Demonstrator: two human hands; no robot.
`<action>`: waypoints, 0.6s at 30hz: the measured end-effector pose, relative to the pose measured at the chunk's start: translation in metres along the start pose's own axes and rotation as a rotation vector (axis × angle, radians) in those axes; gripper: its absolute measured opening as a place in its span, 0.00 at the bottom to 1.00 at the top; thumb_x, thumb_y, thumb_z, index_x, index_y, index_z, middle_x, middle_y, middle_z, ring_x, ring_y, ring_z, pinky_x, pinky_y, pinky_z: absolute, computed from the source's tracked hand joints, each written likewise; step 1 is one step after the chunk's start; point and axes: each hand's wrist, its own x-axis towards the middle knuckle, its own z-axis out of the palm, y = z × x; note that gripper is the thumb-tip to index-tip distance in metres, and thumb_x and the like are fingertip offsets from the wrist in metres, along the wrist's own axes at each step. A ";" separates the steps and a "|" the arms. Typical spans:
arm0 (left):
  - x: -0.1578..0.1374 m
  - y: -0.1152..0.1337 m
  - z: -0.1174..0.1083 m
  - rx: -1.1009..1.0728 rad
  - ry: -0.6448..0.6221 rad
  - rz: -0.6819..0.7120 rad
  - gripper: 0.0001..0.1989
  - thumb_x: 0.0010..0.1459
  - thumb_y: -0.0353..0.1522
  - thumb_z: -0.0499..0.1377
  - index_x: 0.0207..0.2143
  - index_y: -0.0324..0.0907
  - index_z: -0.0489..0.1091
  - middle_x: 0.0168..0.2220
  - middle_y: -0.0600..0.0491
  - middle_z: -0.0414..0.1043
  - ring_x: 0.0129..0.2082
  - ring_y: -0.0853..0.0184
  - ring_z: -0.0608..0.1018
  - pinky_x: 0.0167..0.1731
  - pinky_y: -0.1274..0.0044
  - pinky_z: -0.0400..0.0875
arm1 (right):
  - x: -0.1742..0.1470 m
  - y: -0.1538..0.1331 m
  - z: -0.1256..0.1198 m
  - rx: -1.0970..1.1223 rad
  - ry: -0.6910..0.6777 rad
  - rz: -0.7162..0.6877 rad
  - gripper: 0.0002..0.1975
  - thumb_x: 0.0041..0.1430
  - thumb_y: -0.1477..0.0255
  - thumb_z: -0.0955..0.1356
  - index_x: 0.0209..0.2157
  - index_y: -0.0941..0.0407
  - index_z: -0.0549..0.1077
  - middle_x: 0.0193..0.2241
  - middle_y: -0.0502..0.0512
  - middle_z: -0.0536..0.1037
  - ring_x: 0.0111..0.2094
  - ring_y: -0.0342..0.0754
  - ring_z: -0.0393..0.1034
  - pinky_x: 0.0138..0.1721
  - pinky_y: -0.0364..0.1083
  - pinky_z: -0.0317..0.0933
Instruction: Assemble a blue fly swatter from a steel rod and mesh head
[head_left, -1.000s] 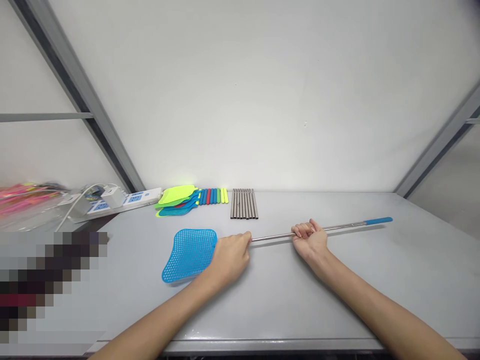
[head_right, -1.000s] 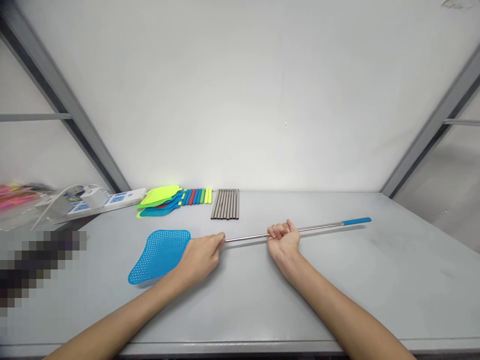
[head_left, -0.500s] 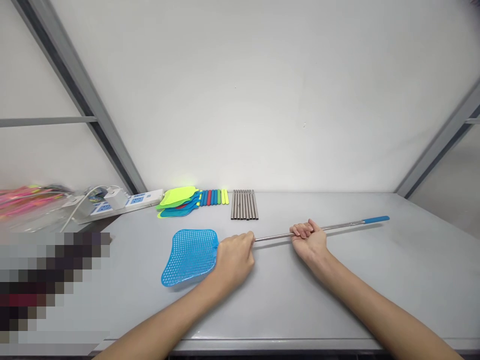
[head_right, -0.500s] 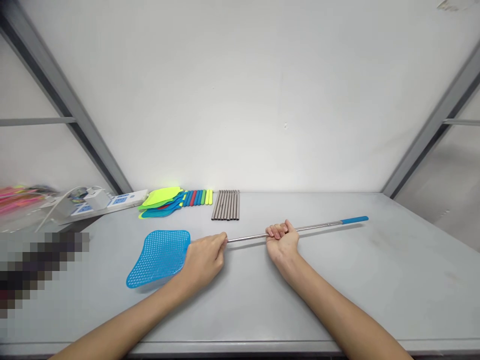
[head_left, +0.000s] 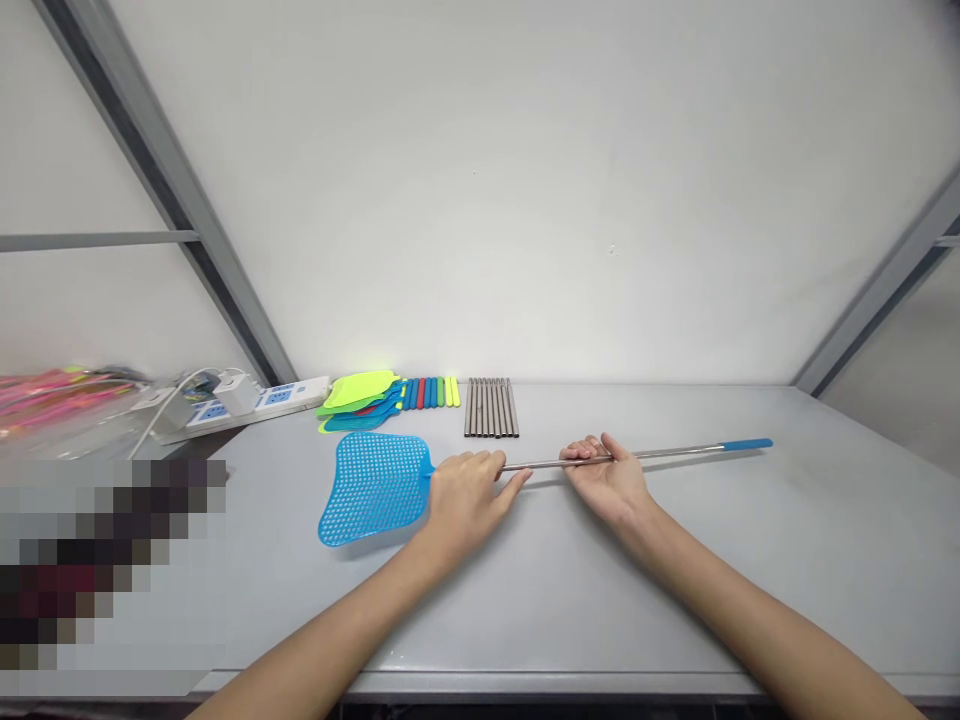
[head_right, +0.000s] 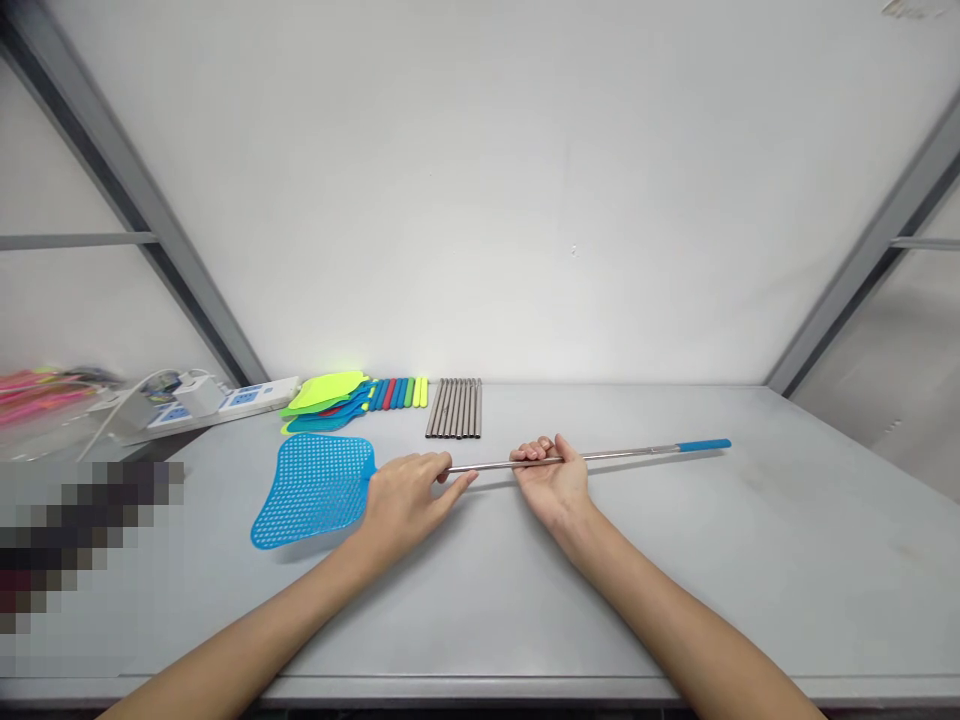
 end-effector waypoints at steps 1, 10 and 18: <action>0.000 0.001 0.001 -0.004 0.000 0.012 0.21 0.55 0.45 0.41 0.22 0.41 0.62 0.23 0.55 0.69 0.24 0.69 0.69 0.22 0.78 0.49 | 0.000 0.002 0.000 -0.014 0.003 0.038 0.13 0.56 0.74 0.51 0.19 0.56 0.51 0.14 0.47 0.54 0.16 0.39 0.54 0.21 0.42 0.57; 0.006 -0.012 -0.006 -0.026 0.013 0.001 0.22 0.55 0.46 0.40 0.22 0.41 0.61 0.23 0.55 0.69 0.23 0.70 0.69 0.21 0.79 0.48 | -0.001 0.003 -0.002 -0.705 -0.056 0.156 0.13 0.54 0.67 0.57 0.21 0.59 0.63 0.18 0.53 0.65 0.21 0.45 0.62 0.23 0.45 0.57; 0.010 -0.023 -0.015 -0.016 -0.087 0.205 0.18 0.59 0.39 0.38 0.29 0.44 0.64 0.25 0.56 0.69 0.26 0.71 0.71 0.21 0.80 0.49 | -0.006 0.003 -0.004 -0.926 -0.406 0.355 0.22 0.54 0.61 0.52 0.16 0.59 0.61 0.15 0.53 0.64 0.18 0.44 0.60 0.21 0.43 0.51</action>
